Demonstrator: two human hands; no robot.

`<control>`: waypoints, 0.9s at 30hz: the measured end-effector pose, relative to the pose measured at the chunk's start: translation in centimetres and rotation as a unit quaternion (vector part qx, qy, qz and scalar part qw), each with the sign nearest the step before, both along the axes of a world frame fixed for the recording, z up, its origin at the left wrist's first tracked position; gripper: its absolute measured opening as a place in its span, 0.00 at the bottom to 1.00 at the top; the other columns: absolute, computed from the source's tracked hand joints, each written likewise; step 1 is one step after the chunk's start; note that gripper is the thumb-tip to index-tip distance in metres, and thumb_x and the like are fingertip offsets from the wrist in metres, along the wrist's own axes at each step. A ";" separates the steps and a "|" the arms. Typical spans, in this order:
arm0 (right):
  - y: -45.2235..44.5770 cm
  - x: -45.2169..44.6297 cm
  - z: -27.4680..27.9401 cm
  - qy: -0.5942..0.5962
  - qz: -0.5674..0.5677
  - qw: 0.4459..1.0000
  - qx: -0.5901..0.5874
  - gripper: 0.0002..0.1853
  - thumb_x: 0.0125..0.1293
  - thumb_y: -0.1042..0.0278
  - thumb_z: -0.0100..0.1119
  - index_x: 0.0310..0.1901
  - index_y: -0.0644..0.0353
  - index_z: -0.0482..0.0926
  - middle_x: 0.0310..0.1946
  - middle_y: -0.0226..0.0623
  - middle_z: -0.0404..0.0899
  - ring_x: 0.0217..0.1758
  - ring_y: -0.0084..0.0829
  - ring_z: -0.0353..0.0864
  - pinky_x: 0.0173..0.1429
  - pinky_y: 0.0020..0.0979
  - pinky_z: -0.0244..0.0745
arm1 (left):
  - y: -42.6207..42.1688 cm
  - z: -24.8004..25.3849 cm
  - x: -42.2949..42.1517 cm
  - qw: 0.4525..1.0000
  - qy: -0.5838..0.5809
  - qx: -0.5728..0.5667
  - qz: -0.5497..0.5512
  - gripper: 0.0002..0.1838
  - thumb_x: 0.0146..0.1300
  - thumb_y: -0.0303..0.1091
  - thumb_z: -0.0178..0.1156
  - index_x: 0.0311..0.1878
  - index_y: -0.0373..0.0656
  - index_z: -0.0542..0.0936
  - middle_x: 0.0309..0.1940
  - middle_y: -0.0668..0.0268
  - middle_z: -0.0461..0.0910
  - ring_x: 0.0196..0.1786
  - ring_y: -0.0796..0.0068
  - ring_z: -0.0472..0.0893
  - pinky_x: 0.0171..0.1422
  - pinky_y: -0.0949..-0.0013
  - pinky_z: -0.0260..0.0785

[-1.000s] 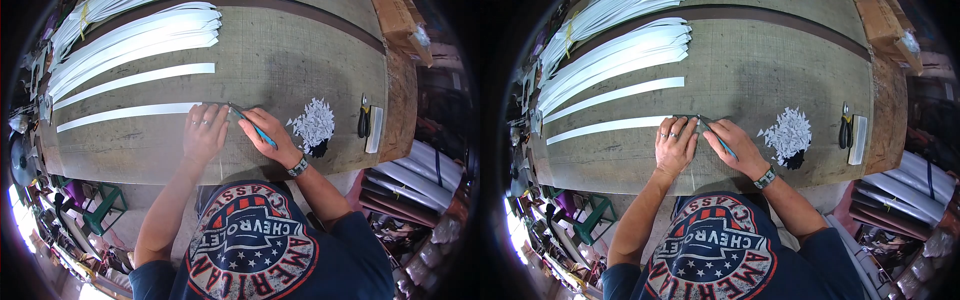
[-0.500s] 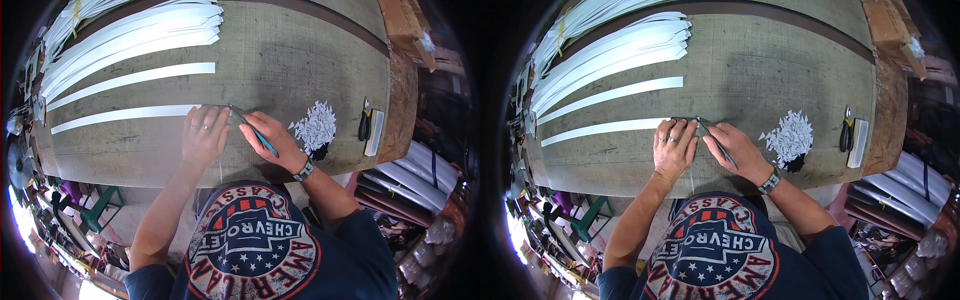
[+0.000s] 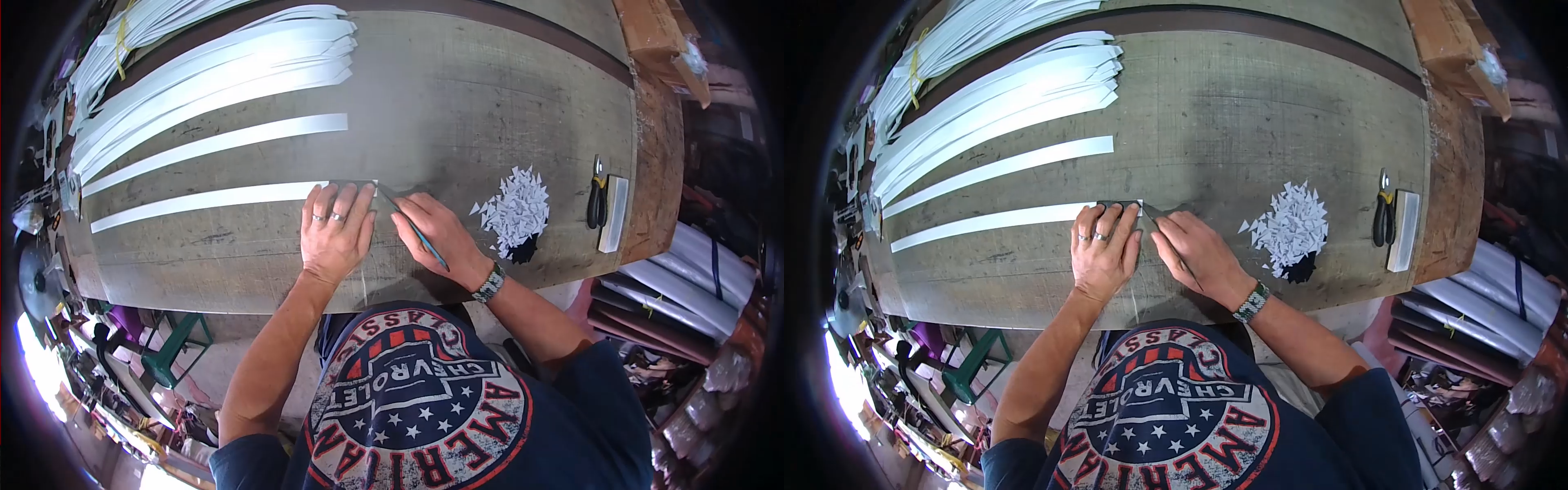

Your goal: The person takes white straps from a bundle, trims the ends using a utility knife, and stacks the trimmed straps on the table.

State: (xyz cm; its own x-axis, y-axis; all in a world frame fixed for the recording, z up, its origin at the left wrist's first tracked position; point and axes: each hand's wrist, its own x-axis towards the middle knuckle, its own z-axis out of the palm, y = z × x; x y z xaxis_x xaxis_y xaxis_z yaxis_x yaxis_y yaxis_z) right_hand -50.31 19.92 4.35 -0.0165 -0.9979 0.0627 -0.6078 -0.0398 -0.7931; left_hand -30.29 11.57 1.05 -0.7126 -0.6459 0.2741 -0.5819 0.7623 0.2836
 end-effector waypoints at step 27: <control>6.3 11.7 1.3 -0.118 -0.481 0.868 0.029 0.18 0.84 0.59 0.59 0.49 0.69 0.86 0.40 0.51 0.88 0.43 0.47 0.89 0.50 0.39 0.80 | -10.4 3.4 -0.2 0.941 -0.079 0.163 -0.284 0.16 0.68 0.27 0.68 0.57 0.49 0.92 0.49 0.63 0.85 0.57 0.56 0.83 0.61 0.52 0.78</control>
